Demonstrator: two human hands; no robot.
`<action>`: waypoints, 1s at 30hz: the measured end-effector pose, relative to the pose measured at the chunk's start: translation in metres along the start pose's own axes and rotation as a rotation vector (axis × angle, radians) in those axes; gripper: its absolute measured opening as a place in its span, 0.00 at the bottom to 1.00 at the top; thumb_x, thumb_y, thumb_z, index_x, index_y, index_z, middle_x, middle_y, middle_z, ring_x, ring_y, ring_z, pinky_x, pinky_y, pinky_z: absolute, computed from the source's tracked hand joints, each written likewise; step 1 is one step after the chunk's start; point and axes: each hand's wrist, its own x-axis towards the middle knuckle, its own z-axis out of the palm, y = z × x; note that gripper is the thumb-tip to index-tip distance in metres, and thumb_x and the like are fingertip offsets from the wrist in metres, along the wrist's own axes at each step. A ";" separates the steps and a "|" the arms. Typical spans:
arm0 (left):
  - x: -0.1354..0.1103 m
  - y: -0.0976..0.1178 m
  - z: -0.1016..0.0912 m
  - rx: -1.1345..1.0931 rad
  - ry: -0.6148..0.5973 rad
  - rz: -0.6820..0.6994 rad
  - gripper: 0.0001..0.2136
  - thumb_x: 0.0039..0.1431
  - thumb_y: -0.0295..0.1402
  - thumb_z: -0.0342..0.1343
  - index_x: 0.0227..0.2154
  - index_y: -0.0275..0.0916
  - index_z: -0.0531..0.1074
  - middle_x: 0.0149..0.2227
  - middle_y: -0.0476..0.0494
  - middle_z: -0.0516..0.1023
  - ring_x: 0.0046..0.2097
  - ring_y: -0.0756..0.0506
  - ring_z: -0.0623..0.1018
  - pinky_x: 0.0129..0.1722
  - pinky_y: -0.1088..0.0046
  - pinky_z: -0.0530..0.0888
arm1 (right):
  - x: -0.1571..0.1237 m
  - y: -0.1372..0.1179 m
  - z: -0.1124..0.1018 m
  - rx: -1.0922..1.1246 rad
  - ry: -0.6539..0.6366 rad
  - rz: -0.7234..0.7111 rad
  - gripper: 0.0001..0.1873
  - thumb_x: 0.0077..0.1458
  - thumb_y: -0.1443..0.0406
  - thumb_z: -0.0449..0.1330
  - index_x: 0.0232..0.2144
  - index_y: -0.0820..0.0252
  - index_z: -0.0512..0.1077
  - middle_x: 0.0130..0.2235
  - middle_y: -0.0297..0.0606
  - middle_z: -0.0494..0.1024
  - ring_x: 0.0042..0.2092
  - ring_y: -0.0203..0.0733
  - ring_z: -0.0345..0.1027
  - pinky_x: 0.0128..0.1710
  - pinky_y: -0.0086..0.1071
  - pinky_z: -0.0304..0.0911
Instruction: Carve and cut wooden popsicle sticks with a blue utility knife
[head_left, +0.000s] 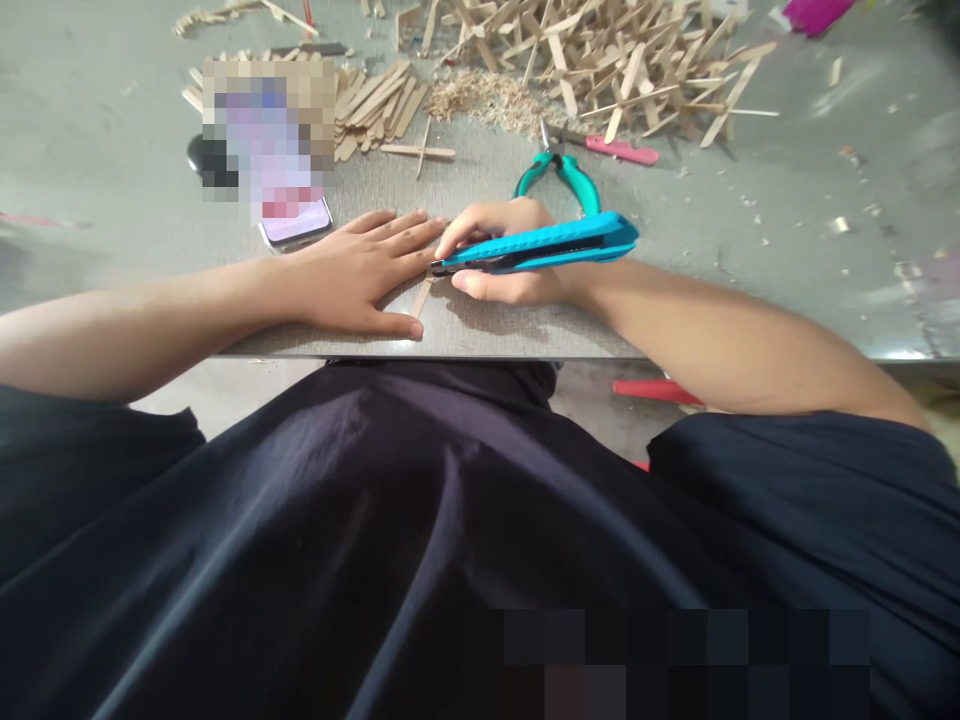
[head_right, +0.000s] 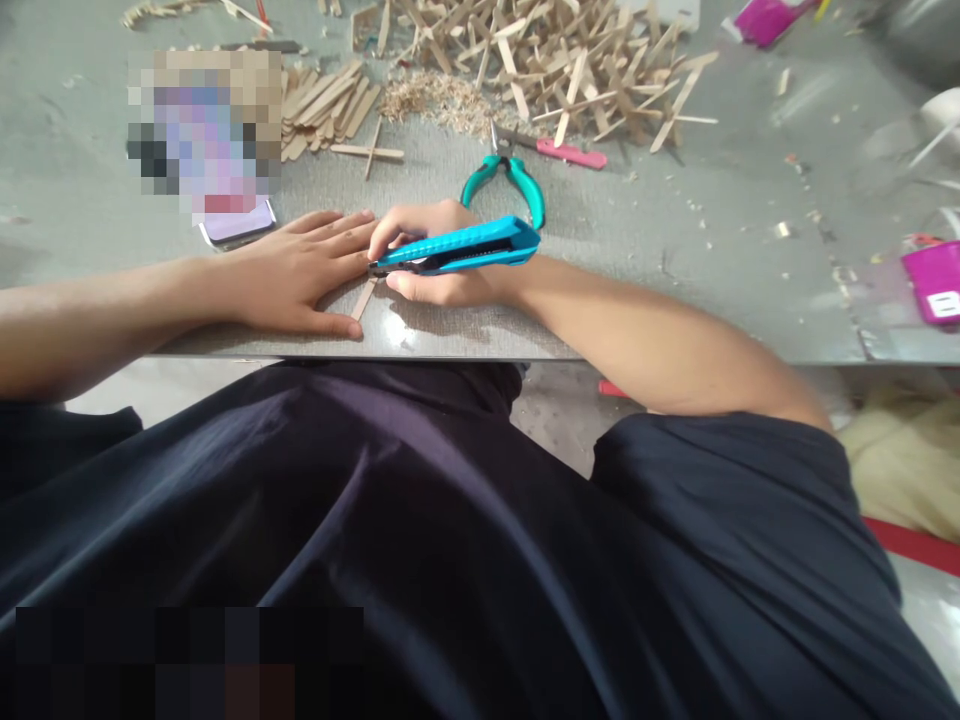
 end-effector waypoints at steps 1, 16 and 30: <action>0.000 0.000 0.000 0.002 0.005 0.006 0.47 0.69 0.67 0.59 0.81 0.44 0.62 0.87 0.30 0.54 0.86 0.18 0.53 0.84 0.32 0.48 | 0.000 0.000 0.000 -0.010 0.001 0.009 0.18 0.63 0.52 0.75 0.51 0.49 0.80 0.45 0.35 0.87 0.44 0.48 0.81 0.46 0.38 0.77; 0.000 0.003 -0.007 0.073 -0.041 -0.027 0.50 0.69 0.76 0.47 0.83 0.49 0.59 0.88 0.34 0.51 0.87 0.20 0.53 0.85 0.35 0.49 | 0.002 -0.012 0.001 -0.106 -0.023 -0.024 0.14 0.61 0.57 0.70 0.48 0.51 0.77 0.41 0.32 0.87 0.41 0.45 0.81 0.43 0.37 0.75; 0.000 0.005 -0.008 0.085 -0.042 -0.045 0.48 0.69 0.77 0.45 0.81 0.52 0.63 0.88 0.37 0.48 0.87 0.21 0.52 0.85 0.34 0.49 | 0.001 -0.009 0.000 -0.235 -0.057 -0.218 0.12 0.64 0.63 0.65 0.49 0.54 0.72 0.37 0.28 0.80 0.34 0.36 0.70 0.37 0.32 0.64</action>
